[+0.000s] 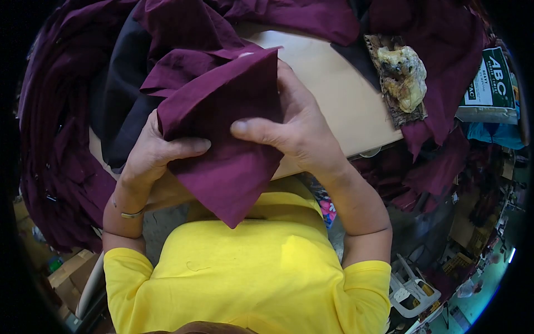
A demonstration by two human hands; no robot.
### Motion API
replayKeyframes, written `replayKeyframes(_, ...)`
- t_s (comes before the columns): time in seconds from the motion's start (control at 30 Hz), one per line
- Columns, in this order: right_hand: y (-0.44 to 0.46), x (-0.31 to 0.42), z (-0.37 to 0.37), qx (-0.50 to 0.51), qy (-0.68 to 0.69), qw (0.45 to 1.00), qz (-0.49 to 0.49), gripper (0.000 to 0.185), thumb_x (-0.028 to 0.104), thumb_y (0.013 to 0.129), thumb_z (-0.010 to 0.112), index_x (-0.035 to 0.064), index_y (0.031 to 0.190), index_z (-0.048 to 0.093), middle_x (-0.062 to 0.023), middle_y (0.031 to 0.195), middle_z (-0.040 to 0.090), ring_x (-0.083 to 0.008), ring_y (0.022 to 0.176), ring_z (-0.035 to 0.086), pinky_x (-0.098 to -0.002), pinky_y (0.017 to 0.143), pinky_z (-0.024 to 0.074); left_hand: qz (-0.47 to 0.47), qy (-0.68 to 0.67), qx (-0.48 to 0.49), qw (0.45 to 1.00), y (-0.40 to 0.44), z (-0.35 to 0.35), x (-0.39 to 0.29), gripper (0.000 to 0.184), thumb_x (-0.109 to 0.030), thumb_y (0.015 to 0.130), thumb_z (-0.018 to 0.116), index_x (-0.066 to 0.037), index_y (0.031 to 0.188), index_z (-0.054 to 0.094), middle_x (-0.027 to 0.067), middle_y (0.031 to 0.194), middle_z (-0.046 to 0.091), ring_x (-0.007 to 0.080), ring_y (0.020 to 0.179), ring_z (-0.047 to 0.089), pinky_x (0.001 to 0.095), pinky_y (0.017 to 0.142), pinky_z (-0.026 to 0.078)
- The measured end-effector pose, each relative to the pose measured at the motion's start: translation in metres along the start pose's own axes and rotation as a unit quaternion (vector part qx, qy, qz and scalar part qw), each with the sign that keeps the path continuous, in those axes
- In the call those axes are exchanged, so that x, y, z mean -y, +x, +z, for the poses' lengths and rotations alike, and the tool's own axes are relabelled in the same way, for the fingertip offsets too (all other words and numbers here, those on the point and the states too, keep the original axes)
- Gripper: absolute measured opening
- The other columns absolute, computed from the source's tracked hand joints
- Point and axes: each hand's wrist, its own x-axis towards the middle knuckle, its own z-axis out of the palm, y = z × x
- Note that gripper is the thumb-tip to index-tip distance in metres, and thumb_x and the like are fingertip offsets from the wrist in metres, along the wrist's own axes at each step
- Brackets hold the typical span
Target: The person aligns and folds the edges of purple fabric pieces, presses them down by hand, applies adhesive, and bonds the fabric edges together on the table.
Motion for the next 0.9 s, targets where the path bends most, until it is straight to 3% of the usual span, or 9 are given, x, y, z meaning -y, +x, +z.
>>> replayKeyframes(0.1,0.003,0.001,0.007,0.006,-0.070,0.997,0.017,0.070,-0.005,0.069,0.069,0.0017,0.130,0.037,-0.0047,0.115,0.051,-0.0136,0.111,0.047,-0.0269,0.096,0.0363,0.011,0.013,0.000,1.000,0.001,0.001,0.001,0.031,0.000,0.074,0.069,0.002,0.104,0.061,0.0012,0.091,0.064,0.0062,0.081,0.057,0.0223,0.077,0.048)
replayKeyframes(0.4,0.004,0.001,0.002,-0.026,-0.042,0.998,0.030,0.062,-0.007,0.074,0.064,0.0013,0.128,0.035,-0.0061,0.112,0.050,-0.0129,0.107,0.047,-0.0261,0.095,0.0352,-0.035,0.014,-0.007,0.999,-0.004,-0.011,0.002,0.022,-0.001,0.077,0.066,0.001,0.098,0.063,-0.0037,0.086,0.060,0.0033,0.079,0.052,0.0203,0.074,0.043)
replayKeyframes(0.47,0.004,0.006,-0.001,-0.040,-0.037,0.997,0.062,0.061,-0.007,0.074,0.064,0.0009,0.128,0.034,-0.0062,0.112,0.050,-0.0133,0.107,0.047,-0.0260,0.094,0.0356,-0.017,0.063,-0.011,0.998,-0.006,-0.012,0.001,0.021,-0.003,0.078,0.066,0.001,0.098,0.063,-0.0048,0.084,0.059,0.0035,0.078,0.051,0.0207,0.073,0.043)
replayKeyframes(0.53,0.004,0.004,-0.005,-0.058,-0.030,0.998,0.008,0.059,-0.003,0.077,0.062,0.0000,0.128,0.033,-0.0041,0.095,0.057,-0.0099,0.094,0.054,-0.0221,0.086,0.0400,0.053,0.211,0.014,0.976,-0.011,-0.020,0.000,0.021,-0.006,0.077,0.067,-0.002,0.098,0.063,-0.0013,0.080,0.063,0.0059,0.073,0.054,0.0250,0.075,0.043)
replayKeyframes(0.6,-0.002,0.011,-0.021,-0.032,-0.011,0.999,-0.017,0.056,0.000,0.080,0.062,-0.0003,0.128,0.033,-0.0029,0.086,0.059,-0.0077,0.083,0.057,-0.0195,0.079,0.0426,0.061,0.540,0.020,0.839,-0.020,-0.027,-0.006,0.025,-0.008,0.075,0.067,-0.008,0.099,0.063,0.0048,0.077,0.062,0.0156,0.071,0.058,0.0310,0.082,0.040)
replayKeyframes(0.63,-0.004,0.020,-0.015,-0.072,-0.042,0.996,-0.009,0.055,0.006,0.084,0.059,-0.0009,0.130,0.031,-0.0021,0.075,0.060,-0.0051,0.071,0.057,-0.0166,0.069,0.0432,0.094,0.529,0.029,0.843,-0.025,-0.028,-0.006,0.026,-0.009,0.073,0.067,-0.009,0.098,0.062,0.0056,0.077,0.061,0.0183,0.072,0.057,0.0325,0.084,0.039)
replayKeyframes(0.73,-0.010,0.020,-0.021,0.052,0.076,0.996,0.002,0.053,0.010,0.086,0.058,-0.0020,0.131,0.031,-0.0038,0.076,0.060,-0.0053,0.069,0.057,-0.0170,0.066,0.0435,0.180,0.504,0.051,0.844,-0.041,-0.031,-0.004,0.026,-0.007,0.068,0.068,-0.009,0.093,0.061,0.0076,0.076,0.058,0.0247,0.073,0.056,0.0359,0.086,0.038)
replayKeyframes(0.87,0.018,0.013,-0.010,0.086,-0.220,0.968,-0.089,0.052,0.012,0.082,0.060,0.0025,0.129,0.040,-0.0092,0.089,0.061,-0.0139,0.079,0.060,-0.0236,0.072,0.0461,0.213,0.507,0.056,0.834,-0.064,-0.043,-0.005,0.029,-0.005,0.064,0.067,-0.007,0.091,0.060,0.0062,0.077,0.059,0.0235,0.077,0.057,0.0369,0.086,0.039)
replayKeyframes(0.9,0.028,0.011,-0.002,0.050,-0.447,0.877,-0.166,0.055,0.011,0.079,0.061,0.0068,0.130,0.040,-0.0111,0.100,0.060,-0.0247,0.089,0.058,-0.0307,0.079,0.0457,0.213,0.499,0.044,0.838,-0.069,-0.045,-0.006,0.026,-0.003,0.062,0.067,-0.005,0.087,0.060,0.0072,0.075,0.059,0.0246,0.074,0.058,0.0379,0.086,0.040)
